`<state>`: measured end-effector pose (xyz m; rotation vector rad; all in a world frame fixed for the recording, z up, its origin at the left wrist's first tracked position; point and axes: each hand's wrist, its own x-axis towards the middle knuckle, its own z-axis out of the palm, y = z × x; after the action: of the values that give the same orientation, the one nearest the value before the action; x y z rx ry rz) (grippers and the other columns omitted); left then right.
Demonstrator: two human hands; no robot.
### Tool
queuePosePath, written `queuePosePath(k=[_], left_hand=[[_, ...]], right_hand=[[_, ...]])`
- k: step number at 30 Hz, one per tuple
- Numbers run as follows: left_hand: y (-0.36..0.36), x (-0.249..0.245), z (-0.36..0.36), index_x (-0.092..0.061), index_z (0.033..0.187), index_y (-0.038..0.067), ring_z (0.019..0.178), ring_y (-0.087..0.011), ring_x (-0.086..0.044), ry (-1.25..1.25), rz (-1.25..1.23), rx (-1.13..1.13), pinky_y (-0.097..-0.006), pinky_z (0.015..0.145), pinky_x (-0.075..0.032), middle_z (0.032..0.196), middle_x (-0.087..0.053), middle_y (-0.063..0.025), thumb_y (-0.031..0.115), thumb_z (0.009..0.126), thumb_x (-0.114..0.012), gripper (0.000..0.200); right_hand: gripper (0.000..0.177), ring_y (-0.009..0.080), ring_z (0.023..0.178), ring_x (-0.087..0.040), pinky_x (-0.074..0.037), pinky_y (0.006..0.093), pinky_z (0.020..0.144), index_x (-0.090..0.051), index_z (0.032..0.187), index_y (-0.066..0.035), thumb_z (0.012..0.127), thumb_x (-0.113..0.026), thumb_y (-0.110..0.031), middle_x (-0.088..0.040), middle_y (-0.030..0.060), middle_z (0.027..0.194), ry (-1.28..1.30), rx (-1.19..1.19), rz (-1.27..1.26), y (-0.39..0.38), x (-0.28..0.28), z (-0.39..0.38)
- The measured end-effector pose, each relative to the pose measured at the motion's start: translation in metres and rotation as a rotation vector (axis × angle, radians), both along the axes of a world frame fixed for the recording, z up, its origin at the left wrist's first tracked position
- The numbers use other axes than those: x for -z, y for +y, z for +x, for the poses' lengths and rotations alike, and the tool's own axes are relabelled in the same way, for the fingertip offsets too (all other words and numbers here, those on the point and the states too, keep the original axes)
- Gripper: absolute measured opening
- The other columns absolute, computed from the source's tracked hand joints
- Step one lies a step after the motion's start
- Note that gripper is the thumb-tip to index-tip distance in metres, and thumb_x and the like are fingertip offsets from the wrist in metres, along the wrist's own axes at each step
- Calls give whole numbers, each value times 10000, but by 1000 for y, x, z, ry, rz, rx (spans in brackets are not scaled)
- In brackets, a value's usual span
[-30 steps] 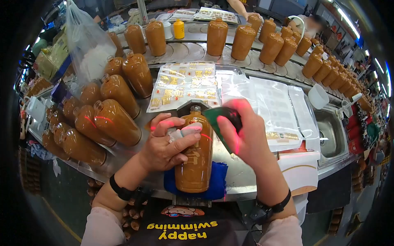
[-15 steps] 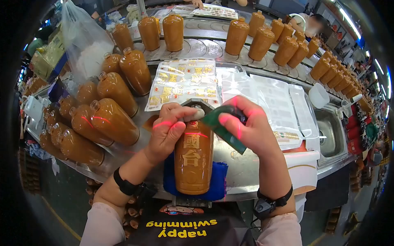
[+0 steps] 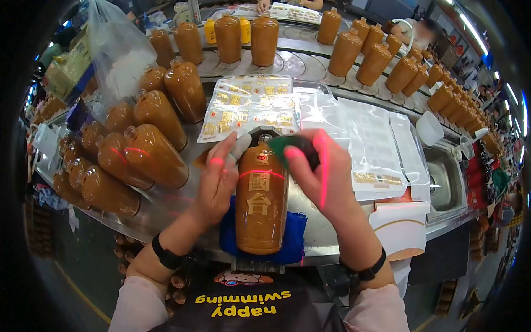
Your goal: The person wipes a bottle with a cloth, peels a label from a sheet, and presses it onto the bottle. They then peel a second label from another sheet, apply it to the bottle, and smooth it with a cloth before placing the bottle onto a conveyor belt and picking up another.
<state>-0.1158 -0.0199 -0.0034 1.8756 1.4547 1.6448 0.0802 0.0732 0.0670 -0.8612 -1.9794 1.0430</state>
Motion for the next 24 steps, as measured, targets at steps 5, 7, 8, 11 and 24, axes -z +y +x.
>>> queuePosePath(k=[5,7,8,11,24], left_hand=[[-19,2,-1,-477,1400,8,1273,-357,-441,386,110,-10,-463,1076,-294,1315,-598,-121,464,986,-473,616],[-25,3,-4,-428,1429,5,1301,-370,-402,463,63,3,-488,1088,-264,1372,-550,-139,535,948,-498,719],[-30,4,-3,-397,1442,0,1312,-378,-382,408,30,15,-490,1090,-261,1405,-503,-163,564,927,-513,772],[-53,11,7,-320,1473,-12,1341,-400,-329,326,-61,35,-509,1100,-245,1478,-373,-231,599,853,-593,912],[-83,31,33,-312,1452,-73,1254,-423,-462,436,-10,-74,-579,1090,-276,1407,-446,-263,410,757,-783,969]], right_hand=[[193,89,772,-616,-505,245,693,-628,1048,5,896,-670,-107,-686,72,844,88,-1,-66,-2,23,1],[154,119,766,-620,-491,281,693,-650,1005,-24,859,-674,-66,-670,64,825,107,139,11,-4,19,-3],[178,137,762,-612,-477,297,694,-656,1003,-40,829,-681,-65,-651,56,820,9,77,335,-6,15,-1],[321,225,758,-568,-407,360,696,-680,988,-116,671,-718,-90,-564,32,820,-141,-222,924,-23,3,4],[194,153,689,-612,-493,275,632,-654,1001,-1,865,-716,-125,-652,94,807,11,-43,136,-25,31,9]])
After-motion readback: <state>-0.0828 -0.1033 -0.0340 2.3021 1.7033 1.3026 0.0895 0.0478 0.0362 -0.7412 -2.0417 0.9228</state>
